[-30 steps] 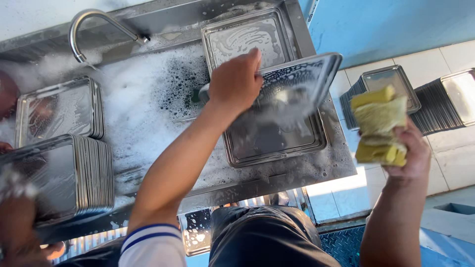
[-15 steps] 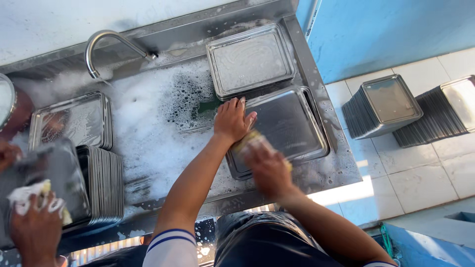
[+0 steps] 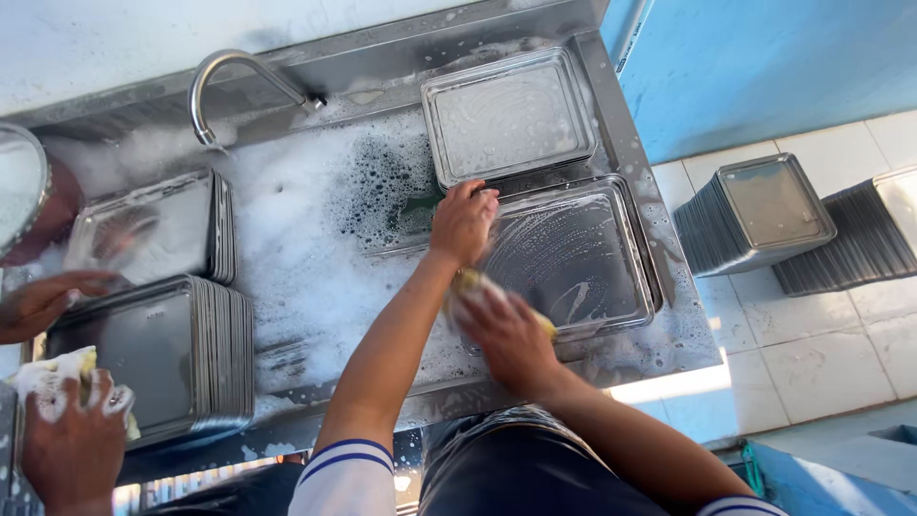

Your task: The person scrubs multiple stainless steel food trays with a yellow sponge in a soapy sink, rinses them under running water, and stacks the cleaned trays on the sink ledge. The person repeats this process for several trays throughout the clip.

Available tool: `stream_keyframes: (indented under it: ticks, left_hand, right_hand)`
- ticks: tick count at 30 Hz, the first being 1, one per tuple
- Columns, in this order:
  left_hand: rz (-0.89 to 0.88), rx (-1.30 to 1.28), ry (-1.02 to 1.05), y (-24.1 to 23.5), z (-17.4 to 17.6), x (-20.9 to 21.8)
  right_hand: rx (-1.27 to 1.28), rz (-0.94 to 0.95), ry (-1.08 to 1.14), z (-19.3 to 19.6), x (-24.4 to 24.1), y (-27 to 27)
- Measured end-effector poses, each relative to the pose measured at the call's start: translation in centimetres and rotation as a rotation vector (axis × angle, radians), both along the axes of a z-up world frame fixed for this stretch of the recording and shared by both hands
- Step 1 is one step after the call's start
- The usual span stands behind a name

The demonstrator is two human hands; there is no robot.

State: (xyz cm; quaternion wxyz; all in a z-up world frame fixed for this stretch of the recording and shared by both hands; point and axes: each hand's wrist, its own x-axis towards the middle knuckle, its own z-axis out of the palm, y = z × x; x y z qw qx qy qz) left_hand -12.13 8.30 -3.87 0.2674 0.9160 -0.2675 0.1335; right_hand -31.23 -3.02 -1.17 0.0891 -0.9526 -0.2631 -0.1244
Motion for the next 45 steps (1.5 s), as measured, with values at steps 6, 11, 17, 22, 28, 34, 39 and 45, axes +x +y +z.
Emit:
stream_keyframes:
  ticks: [6,11,17,22,28,34,39,45]
  left_hand:
    - [-0.241,0.127,-0.082,-0.9,1.9,-2.2]
    - [-0.035,0.262,0.6,-2.3,5.6,-0.8]
    - [-0.122,-0.04,0.572,1.8,15.5,1.9]
    - [-0.106,-0.127,-0.172,1.8,18.6,2.1]
    - [0.011,0.26,-0.2,-3.5,7.0,5.3]
    - [0.097,0.177,0.307,-3.1,0.3,6.8]
    - [-0.097,0.175,0.348,-6.0,1.0,5.2]
    - [-0.082,0.139,0.325,-5.9,1.3,4.1]
  right_hand:
    - [0.076,-0.365,0.024,0.0,-3.0,-12.3]
    - [0.553,-0.699,-0.076,-0.5,-4.3,-20.6]
    - [0.896,-0.838,0.062,-0.3,-4.1,-19.2]
    - [0.056,-0.561,0.274,0.1,-2.0,-11.3]
    - [0.084,-0.494,0.429,-0.2,-0.9,-8.3]
    - [0.14,-0.667,0.324,-1.5,4.5,-13.4]
    - [0.088,-0.544,0.247,-2.7,9.7,-7.5]
    - [0.138,-0.17,0.154,-3.7,2.1,-6.5]
